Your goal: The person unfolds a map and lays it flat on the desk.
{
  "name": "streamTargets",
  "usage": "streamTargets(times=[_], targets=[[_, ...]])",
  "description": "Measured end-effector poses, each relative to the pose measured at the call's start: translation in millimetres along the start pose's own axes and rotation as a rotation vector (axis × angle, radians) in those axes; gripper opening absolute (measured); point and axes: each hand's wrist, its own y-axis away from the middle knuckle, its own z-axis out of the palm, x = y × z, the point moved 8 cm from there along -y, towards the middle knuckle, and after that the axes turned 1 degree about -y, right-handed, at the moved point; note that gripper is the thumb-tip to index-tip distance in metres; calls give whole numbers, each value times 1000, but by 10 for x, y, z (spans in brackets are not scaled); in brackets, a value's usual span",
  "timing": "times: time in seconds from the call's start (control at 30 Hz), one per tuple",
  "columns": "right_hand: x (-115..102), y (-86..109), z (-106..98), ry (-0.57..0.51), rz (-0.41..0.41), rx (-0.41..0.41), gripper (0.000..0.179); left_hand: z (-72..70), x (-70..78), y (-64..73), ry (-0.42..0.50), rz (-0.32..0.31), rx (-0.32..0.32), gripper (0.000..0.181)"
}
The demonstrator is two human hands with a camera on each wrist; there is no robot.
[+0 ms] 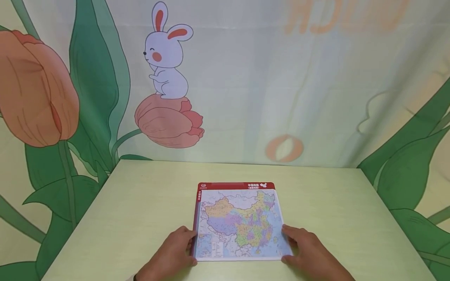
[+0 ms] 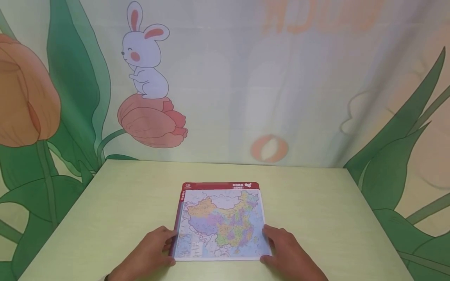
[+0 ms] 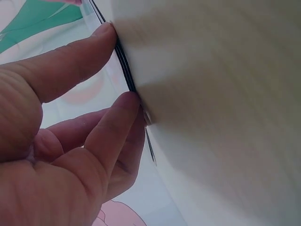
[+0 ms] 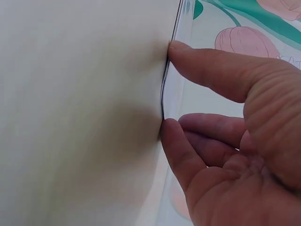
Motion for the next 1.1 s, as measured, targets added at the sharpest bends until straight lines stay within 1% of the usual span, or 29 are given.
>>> streamTargets(times=[0.03,0.1,0.27,0.43,0.53,0.6,0.7,0.83,0.93,1.1], targets=[[11,-13,-1,3,5,-4,82,1,11,9,4,5,0,80],[26,-43,-10,19,-12,-14,81,1,34,19,7,13,4,77],[39,-86,-56,43,-107,-5,78,29,63,50,4,27,7,74],[75,-138,-83,52,-120,-1,77,57,99,74,-39,49,9,66],[91,-174,-94,41,-142,-5,77,76,114,84,-68,46,10,61],[93,-194,-107,40,-174,-4,77,95,118,83,-76,27,2,58],[82,-212,-133,31,-224,-3,77,133,114,75,-66,-20,-20,57],[73,-240,-161,17,-258,-6,78,190,107,82,-29,-78,-49,56],[80,-267,-176,11,-264,-12,79,223,117,97,-3,-97,-59,55],[121,-338,-201,11,-272,-11,78,270,155,112,7,-82,-59,53]])
